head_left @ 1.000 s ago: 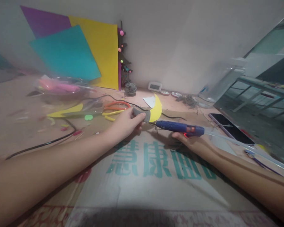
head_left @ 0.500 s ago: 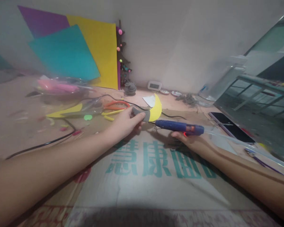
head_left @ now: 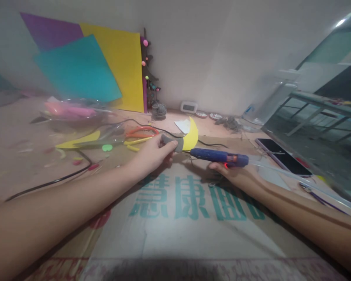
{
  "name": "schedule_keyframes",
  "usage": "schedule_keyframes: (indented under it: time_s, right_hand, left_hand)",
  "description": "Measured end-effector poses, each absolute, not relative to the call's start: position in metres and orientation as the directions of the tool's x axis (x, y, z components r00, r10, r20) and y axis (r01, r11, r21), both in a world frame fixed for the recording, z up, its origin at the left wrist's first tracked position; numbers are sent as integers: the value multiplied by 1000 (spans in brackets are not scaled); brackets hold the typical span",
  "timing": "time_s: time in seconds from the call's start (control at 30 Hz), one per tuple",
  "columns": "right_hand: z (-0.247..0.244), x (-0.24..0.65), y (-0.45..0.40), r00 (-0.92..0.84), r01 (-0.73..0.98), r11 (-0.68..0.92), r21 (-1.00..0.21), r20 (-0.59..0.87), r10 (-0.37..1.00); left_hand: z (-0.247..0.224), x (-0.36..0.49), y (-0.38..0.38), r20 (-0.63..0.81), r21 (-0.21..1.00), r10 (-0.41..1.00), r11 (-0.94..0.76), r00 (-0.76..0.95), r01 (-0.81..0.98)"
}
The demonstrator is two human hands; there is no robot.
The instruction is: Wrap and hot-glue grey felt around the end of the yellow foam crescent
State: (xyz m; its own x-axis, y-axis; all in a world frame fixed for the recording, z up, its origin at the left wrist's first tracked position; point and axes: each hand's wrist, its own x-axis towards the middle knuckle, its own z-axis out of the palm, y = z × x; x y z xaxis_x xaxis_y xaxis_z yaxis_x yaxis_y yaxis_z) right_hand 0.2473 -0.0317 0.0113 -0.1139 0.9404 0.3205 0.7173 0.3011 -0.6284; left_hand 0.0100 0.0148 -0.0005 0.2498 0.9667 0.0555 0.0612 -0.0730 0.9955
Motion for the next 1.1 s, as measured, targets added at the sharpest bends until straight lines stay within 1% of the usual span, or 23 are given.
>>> schedule_keyframes:
  time_s: [0.27,0.57,0.77,1.0,1.1]
  right_hand:
    - [11,247,-32,-94,745,288,-602,333,938]
    - [13,247,-34,-54,750,262,-607,338,939]
    - [13,247,-34,-20,803,222,-552,347,938]
    - [18,243,-34,27,781,195,-593,345,938]
    - [20,243,-34,17,765,209,-609,344,939]
  left_hand:
    - [0,10,14,55,995,965,-74,256,63]
    - [0,10,14,73,990,962,-102,265,98]
    - [7,11,10,67,983,962,-108,263,146]
    - [9,11,10,97,976,954,-147,282,161]
    - [8,10,11,123,969,948,-178,293,169]
